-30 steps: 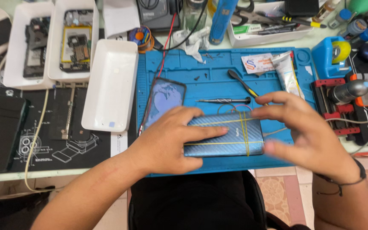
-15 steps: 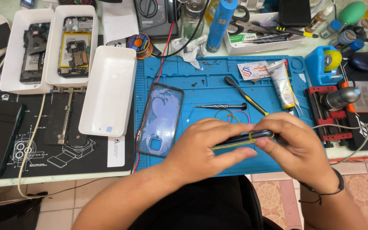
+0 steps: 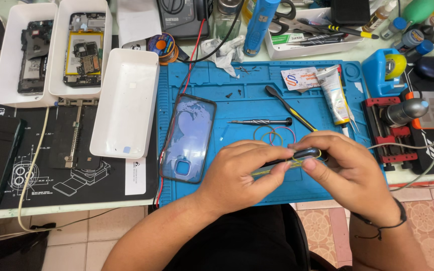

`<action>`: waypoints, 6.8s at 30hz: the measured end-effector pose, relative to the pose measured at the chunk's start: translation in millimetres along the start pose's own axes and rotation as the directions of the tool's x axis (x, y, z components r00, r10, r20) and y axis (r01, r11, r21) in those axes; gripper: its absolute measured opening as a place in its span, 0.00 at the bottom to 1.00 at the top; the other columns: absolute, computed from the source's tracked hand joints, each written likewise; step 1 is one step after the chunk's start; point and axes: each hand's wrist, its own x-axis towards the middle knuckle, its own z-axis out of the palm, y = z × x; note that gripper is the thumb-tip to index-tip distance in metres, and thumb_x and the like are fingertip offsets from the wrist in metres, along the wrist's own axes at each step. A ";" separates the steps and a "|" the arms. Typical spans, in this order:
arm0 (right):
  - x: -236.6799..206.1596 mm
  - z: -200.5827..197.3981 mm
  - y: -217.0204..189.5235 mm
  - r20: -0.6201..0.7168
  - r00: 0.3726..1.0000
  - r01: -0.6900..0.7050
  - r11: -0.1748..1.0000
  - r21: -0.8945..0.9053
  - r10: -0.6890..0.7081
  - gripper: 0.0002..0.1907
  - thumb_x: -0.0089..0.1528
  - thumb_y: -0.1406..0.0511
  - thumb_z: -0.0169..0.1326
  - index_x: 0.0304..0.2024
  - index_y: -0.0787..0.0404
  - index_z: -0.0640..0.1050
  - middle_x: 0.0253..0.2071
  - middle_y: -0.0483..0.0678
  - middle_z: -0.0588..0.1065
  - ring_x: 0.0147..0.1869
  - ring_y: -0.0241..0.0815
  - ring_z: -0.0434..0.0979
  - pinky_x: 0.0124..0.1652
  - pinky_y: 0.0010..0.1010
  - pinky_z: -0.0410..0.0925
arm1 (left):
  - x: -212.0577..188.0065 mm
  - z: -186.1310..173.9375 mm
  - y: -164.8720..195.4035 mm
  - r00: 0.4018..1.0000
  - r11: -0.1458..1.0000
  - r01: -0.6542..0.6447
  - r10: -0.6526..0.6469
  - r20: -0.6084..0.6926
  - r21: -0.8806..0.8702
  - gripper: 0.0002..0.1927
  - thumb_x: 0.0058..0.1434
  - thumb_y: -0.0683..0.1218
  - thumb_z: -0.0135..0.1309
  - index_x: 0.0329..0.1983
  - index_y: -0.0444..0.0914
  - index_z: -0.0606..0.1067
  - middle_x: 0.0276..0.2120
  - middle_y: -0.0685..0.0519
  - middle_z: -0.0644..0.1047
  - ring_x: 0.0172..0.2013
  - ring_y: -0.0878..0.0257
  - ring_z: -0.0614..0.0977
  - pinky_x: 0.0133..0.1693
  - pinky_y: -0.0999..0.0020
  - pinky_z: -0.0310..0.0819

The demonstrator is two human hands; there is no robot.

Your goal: The person reassembles a smartphone by placing the back cover onto the chassis and pressing the edges. They then test the screen and connectivity, and secure the device with multiple rubber bands while it remains powered on.

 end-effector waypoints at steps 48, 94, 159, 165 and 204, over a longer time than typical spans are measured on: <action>13.0 33.0 57.9 -0.187 0.856 0.003 0.356 0.934 0.483 0.15 0.76 0.64 0.40 0.59 0.69 0.69 0.54 0.60 0.77 0.54 0.54 0.81 0.51 0.47 0.75 | -25.9 -23.7 -45.9 0.749 0.631 0.575 -0.662 0.025 -0.521 0.34 0.72 0.51 0.50 0.77 0.32 0.60 0.62 0.34 0.74 0.60 0.53 0.77 0.61 0.61 0.71; -47.6 113.8 50.9 0.272 0.928 -0.347 0.326 0.880 0.254 0.28 0.64 0.64 0.56 0.63 0.74 0.69 0.57 0.58 0.75 0.59 0.49 0.75 0.55 0.44 0.70 | -32.6 -10.3 -42.4 0.912 0.102 -0.020 -0.407 -0.060 -0.995 0.37 0.77 0.67 0.36 0.76 0.37 0.56 0.53 0.29 0.75 0.52 0.38 0.81 0.56 0.39 0.75; -22.4 114.8 37.0 -0.369 0.881 -0.033 0.815 0.578 0.297 0.26 0.66 0.73 0.54 0.66 0.71 0.64 0.58 0.54 0.75 0.62 0.38 0.76 0.60 0.27 0.69 | -28.1 32.3 -37.7 0.741 0.496 0.441 -0.671 -0.009 -0.748 0.23 0.64 0.36 0.60 0.62 0.31 0.71 0.51 0.46 0.80 0.52 0.61 0.81 0.55 0.65 0.77; -17.1 95.8 55.5 -0.185 0.923 -0.128 0.724 0.678 0.337 0.23 0.65 0.72 0.56 0.63 0.70 0.71 0.54 0.56 0.78 0.57 0.41 0.79 0.55 0.29 0.72 | -29.9 19.5 -42.4 0.763 0.587 0.501 -0.647 0.005 -0.636 0.19 0.61 0.37 0.63 0.55 0.32 0.76 0.46 0.50 0.83 0.46 0.63 0.84 0.50 0.68 0.80; 17.6 72.9 16.1 -0.146 0.989 0.019 0.979 0.203 0.011 0.16 0.56 0.68 0.66 0.46 0.63 0.82 0.42 0.50 0.83 0.39 0.41 0.87 0.38 0.25 0.75 | -32.4 -24.5 -25.0 0.958 0.964 0.266 -0.262 -0.114 0.016 0.34 0.54 0.46 0.73 0.63 0.35 0.74 0.55 0.47 0.81 0.56 0.58 0.82 0.60 0.63 0.76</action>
